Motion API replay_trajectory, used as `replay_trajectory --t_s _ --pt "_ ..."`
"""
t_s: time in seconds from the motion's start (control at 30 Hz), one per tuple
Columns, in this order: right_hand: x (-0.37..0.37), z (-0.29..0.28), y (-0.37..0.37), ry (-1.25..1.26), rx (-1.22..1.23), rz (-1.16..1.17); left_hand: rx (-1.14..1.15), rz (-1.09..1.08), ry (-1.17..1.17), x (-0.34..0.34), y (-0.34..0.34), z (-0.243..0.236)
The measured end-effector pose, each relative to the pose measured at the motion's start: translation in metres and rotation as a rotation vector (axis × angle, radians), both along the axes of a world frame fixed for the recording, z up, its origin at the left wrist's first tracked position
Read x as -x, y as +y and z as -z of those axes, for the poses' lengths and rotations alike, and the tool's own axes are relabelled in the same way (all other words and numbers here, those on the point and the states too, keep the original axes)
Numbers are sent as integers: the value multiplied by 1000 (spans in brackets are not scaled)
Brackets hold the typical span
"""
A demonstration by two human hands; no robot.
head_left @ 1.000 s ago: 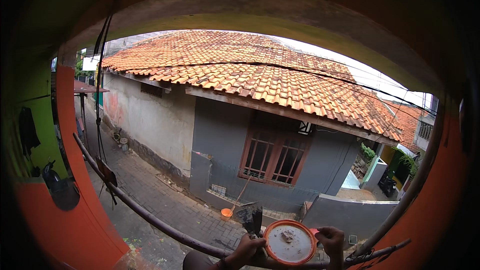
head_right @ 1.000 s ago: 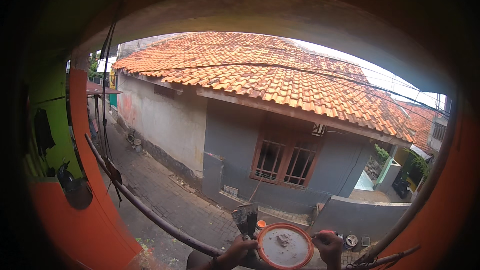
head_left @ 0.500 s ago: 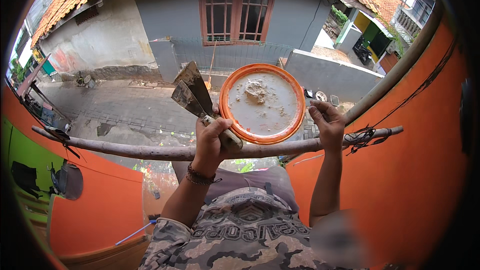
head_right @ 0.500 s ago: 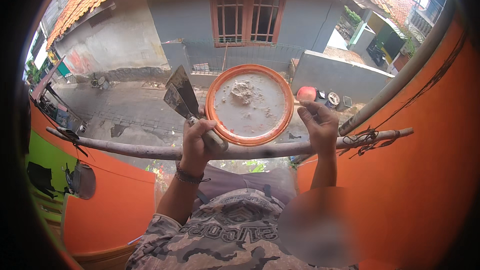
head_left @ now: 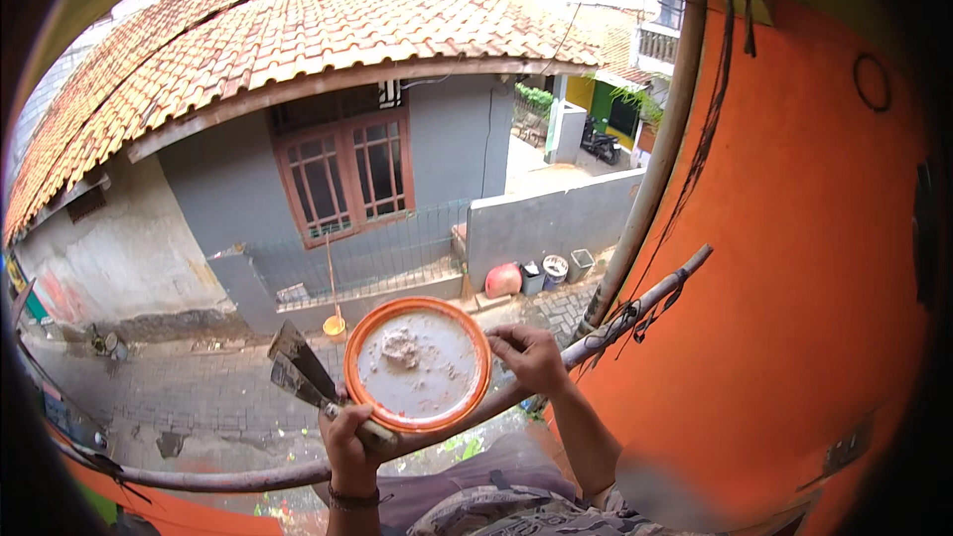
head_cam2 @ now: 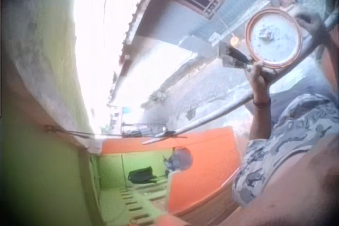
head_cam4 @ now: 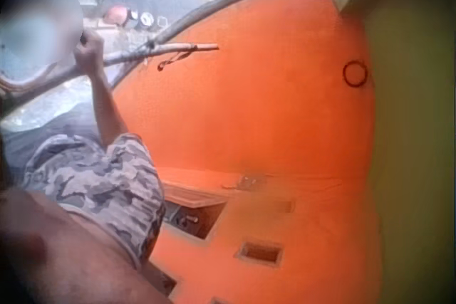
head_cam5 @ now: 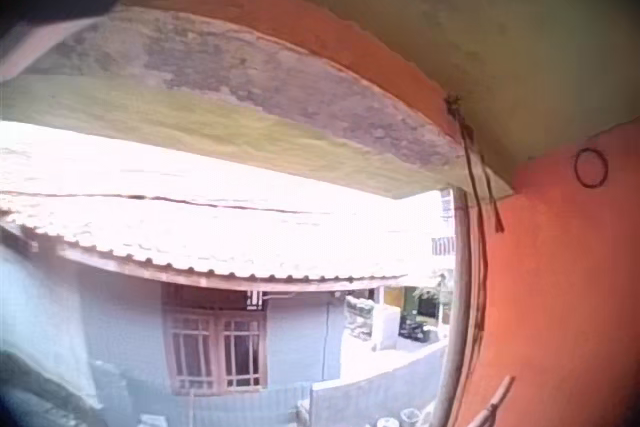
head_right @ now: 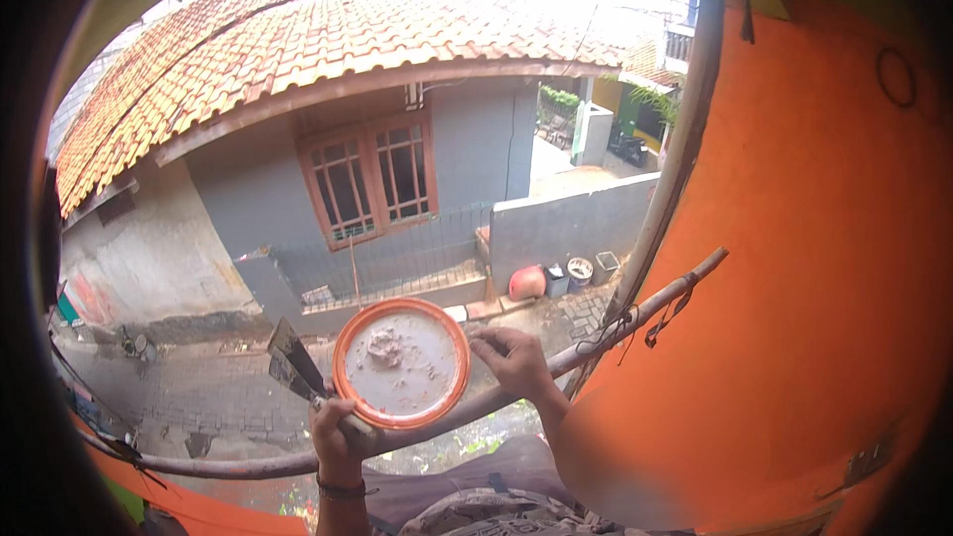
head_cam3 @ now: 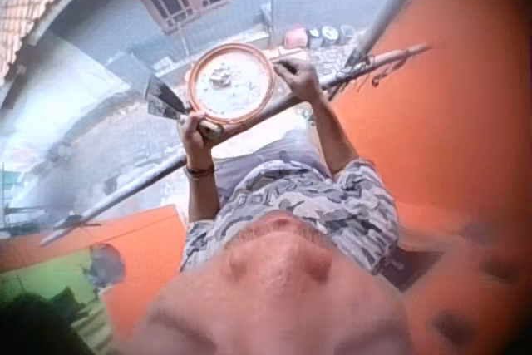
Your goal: The person applies plaster to a wall using a trowel and a small orange container. They repeatedly scoop plaster from the container and smooth it onto the wall surface while standing on scaffolding.
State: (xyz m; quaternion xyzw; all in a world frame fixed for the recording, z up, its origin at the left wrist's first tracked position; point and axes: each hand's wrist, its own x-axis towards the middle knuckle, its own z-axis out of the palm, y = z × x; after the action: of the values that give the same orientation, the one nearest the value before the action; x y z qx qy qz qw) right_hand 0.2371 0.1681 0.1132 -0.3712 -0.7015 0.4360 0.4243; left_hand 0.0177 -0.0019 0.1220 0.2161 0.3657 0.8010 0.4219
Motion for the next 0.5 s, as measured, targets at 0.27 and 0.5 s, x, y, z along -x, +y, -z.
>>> replay_trajectory --t_s 0.27,0.5 --pt "20 2 6 -93 -156 -107 68 11 76 37 7 39" --pt "17 13 1 -112 -185 -96 100 60 66 29 1 20"
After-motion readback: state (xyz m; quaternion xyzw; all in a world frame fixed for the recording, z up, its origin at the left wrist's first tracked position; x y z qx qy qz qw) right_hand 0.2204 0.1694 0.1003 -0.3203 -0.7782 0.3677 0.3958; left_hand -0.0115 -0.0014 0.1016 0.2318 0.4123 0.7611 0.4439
